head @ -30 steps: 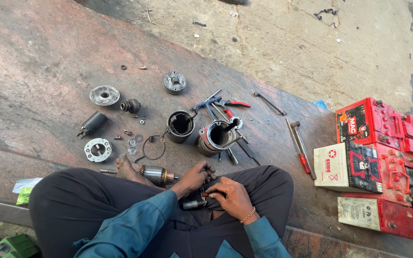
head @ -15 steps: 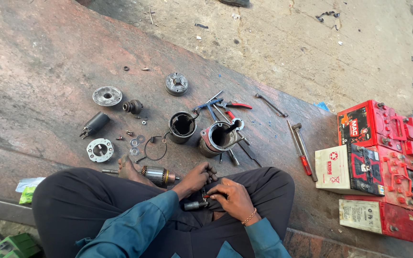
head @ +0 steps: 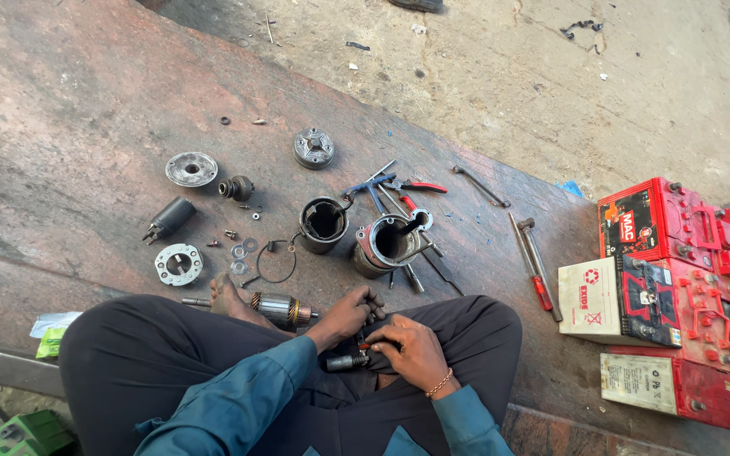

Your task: The person sits cross-legged on the shop floor and works on a starter motor component held in their lap, using a small file to work the metal part and manipulating the armature and housing pieces laid out on the ground beside them.

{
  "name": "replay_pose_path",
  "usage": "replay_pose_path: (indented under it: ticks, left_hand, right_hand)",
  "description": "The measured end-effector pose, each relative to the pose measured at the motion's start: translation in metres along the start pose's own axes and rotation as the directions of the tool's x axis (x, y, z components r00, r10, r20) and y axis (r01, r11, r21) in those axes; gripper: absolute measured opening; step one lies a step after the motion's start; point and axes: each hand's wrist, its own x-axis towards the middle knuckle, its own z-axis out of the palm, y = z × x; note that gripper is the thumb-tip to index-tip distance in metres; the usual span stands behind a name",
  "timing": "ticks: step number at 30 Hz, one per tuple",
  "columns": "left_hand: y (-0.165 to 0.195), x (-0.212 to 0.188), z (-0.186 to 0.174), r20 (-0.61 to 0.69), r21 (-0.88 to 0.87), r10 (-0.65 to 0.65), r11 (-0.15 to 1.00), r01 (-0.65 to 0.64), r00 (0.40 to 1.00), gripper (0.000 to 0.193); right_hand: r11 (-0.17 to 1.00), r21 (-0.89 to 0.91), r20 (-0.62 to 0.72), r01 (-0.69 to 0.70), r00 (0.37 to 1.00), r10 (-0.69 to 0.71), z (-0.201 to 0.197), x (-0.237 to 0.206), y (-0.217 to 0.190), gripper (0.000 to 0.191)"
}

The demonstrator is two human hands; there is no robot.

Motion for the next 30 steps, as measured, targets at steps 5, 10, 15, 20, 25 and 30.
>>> replay_pose_path:
  ticks: [5, 10, 15, 20, 25, 30]
  left_hand:
    - [-0.001, 0.001, 0.0, 0.002, 0.005, 0.007, 1.0, -0.007, 1.0, 0.029]
    - [0.003, -0.002, 0.001, -0.008, 0.011, 0.009, 1.0, -0.009, 1.0, 0.029]
    - [0.009, -0.007, 0.002, -0.043, 0.04, -0.018, 0.999, 0.02, 0.999, 0.021]
    - [0.01, -0.008, 0.003, -0.041, 0.042, -0.001, 0.999, 0.002, 0.999, 0.02]
    - [0.006, -0.005, 0.002, -0.03, 0.014, 0.025, 1.0, -0.025, 0.999, 0.025]
    - [0.001, -0.002, 0.001, -0.021, 0.005, 0.02, 1.0, -0.02, 1.0, 0.028]
  right_hand:
    - [1.0, -0.026, -0.003, -0.004, 1.0, 0.004, 0.001, 0.001, -0.002, 0.013]
    - [1.0, -0.007, 0.004, 0.026, 1.0, -0.026, 0.0, 0.0, -0.001, 0.014]
    - [0.999, -0.034, 0.014, -0.013, 1.0, 0.013, 0.001, 0.0, 0.0, 0.014]
    - [1.0, -0.003, 0.012, 0.005, 1.0, -0.005, 0.0, 0.0, -0.001, 0.014]
    - [1.0, 0.002, 0.009, -0.01, 1.0, 0.01, 0.002, 0.0, 0.003, 0.015]
    - [1.0, 0.024, 0.027, 0.014, 1.0, -0.015, 0.001, 0.0, 0.007, 0.015]
